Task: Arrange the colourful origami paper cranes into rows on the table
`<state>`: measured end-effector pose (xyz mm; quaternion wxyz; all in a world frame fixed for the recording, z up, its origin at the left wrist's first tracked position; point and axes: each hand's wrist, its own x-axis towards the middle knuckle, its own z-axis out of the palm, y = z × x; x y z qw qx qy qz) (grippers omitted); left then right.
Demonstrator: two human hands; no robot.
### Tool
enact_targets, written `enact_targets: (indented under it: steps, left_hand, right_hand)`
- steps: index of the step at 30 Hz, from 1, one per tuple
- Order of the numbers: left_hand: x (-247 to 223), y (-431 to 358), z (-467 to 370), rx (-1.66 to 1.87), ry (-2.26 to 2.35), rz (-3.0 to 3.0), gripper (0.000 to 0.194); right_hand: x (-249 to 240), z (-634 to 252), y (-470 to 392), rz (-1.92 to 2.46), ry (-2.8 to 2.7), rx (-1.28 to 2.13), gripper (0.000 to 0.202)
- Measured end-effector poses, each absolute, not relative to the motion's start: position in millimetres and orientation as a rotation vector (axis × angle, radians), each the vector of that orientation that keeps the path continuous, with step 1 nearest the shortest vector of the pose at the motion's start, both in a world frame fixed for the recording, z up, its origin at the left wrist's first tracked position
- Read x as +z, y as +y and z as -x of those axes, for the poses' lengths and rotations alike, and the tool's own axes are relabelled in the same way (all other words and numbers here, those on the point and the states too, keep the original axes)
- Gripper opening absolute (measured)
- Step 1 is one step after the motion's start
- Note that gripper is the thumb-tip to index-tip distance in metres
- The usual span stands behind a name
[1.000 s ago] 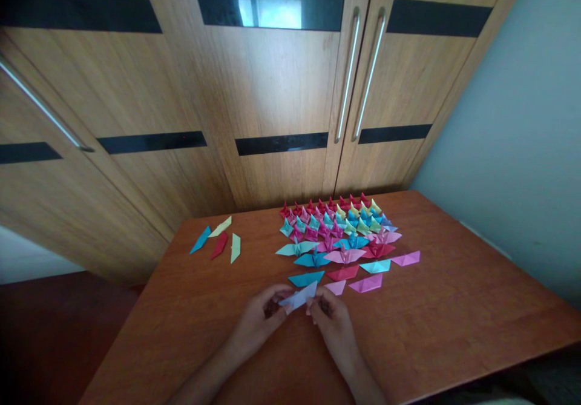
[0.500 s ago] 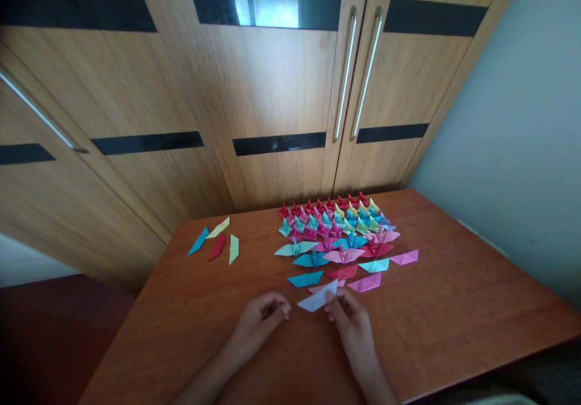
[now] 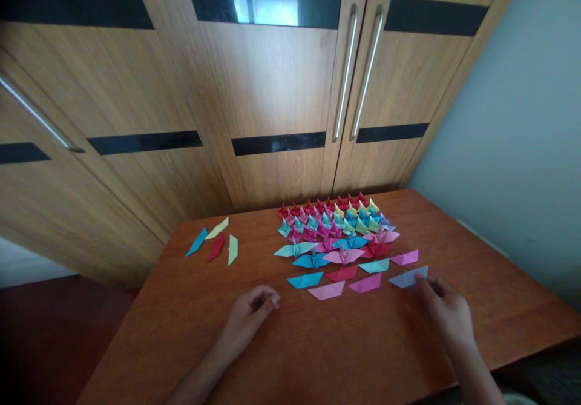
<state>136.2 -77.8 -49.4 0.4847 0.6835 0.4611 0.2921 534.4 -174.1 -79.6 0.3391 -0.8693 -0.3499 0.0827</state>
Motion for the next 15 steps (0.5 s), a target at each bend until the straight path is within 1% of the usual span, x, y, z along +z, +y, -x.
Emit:
enact_targets:
  steps: [3,5,15]
  left_hand:
    - [-49.3,-78.0,-135.9,0.715,1.113,-1.672,0.026]
    - [-48.8,-77.8,-135.6,0.718,1.105,-1.674,0.026]
    - [-48.5,-76.9,-136.5,0.699,1.126,-1.650,0.024]
  right_hand:
    - [-80.5,-543.5,-169.2,2.566,-0.975,0.244,0.053]
    - [-81.4,-543.7,-166.0,2.690,-0.991,0.225,0.056]
    - [-77.5,-535.7,-157.8,2.795,-0.981,0.261,0.062]
